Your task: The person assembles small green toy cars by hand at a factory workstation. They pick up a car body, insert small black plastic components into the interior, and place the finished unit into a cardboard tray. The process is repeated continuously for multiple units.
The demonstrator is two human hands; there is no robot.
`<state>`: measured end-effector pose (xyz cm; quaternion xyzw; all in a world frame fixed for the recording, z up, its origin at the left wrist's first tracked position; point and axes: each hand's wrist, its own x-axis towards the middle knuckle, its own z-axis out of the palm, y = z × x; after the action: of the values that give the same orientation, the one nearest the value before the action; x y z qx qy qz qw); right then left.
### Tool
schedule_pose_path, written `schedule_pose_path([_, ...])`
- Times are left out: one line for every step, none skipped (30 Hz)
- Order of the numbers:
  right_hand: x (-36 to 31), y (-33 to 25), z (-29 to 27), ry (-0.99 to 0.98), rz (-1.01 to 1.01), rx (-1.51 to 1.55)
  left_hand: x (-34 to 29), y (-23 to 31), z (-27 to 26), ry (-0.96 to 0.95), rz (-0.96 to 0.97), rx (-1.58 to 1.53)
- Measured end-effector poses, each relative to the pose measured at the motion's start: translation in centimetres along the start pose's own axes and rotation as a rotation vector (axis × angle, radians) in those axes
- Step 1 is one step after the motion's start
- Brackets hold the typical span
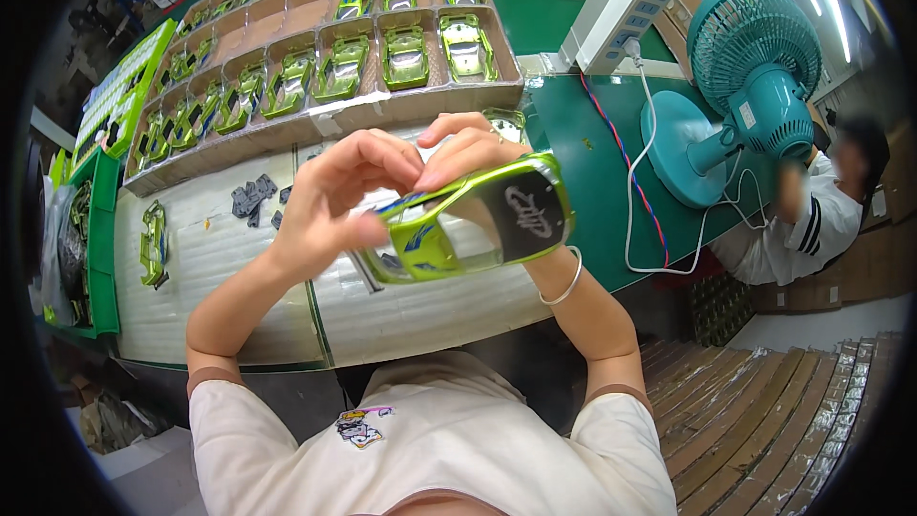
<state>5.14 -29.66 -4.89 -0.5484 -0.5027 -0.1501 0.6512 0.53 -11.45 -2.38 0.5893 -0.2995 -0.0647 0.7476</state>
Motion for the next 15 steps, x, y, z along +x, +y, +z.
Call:
schedule_pose_path([-0.3, 0.3, 0.2, 0.076, -0.003, -0.005, 0.3, 0.5, -0.2, -0.07, 0.188, 0.362])
schedule_pose_path([-0.6, 0.6, 0.2, 0.153, -0.006, -0.01, 0.2, 1.3, 0.2, -0.06, 0.308, 0.664])
schedule_pose_path([-0.7, 0.8, 0.3, 0.158, 0.001, 0.033, -0.1, 1.2, 0.8, 0.003, 0.321, 0.743])
schedule_pose_path([-0.7, 0.8, 0.6, 0.182, 0.027, 0.077, -0.4, 1.1, 1.3, 0.066, 0.333, 0.822])
schedule_pose_path([-0.8, 0.6, 1.0, 0.206, 0.053, 0.12, -0.5, 1.1, 1.5, 0.074, 0.317, 0.793])
schedule_pose_path([-0.9, 0.6, 1.3, 0.228, 0.079, 0.163, -0.6, 1.1, 1.6, 0.083, 0.301, 0.765])
schedule_pose_path([-0.8, 0.5, 1.7, 0.254, 0.077, 0.295, -0.7, 1.1, 1.7, 0.092, 0.286, 0.736])
schedule_pose_path([-0.9, 0.5, 1.5, 0.227, 0.074, 0.25, -0.7, 1.1, 1.7, 0.095, 0.283, 0.725])
schedule_pose_path([-1.1, 0.3, 1.1, 0.203, 0.072, 0.201, -0.7, 1.1, 1.8, 0.095, 0.281, 0.71])
schedule_pose_path([-1.2, 0.3, 0.9, 0.179, 0.07, 0.153, -0.8, 1.1, 1.9, 0.095, 0.278, 0.695])
schedule_pose_path([-1.1, 0.2, 0.9, 0.18, 0.065, 0.163, -0.8, 1.2, 2.1, 0.102, 0.29, 0.71])
schedule_pose_path([-1.0, 0.2, 0.8, 0.174, 0.075, 0.129, -0.8, 1.2, 2.2, 0.102, 0.286, 0.705])
schedule_pose_path([-1.1, 0.1, 0.6, 0.166, 0.086, 0.095, -0.9, 1.2, 2.3, 0.103, 0.283, 0.699])
schedule_pose_path([-1.1, -0.1, 0.5, 0.159, 0.096, 0.061, -1.0, 1.2, 2.3, 0.104, 0.28, 0.695])
schedule_pose_path([-0.8, -0.2, 0.4, 0.159, 0.111, 0.072, -0.9, 1.3, 2.1, 0.077, 0.281, 0.701])
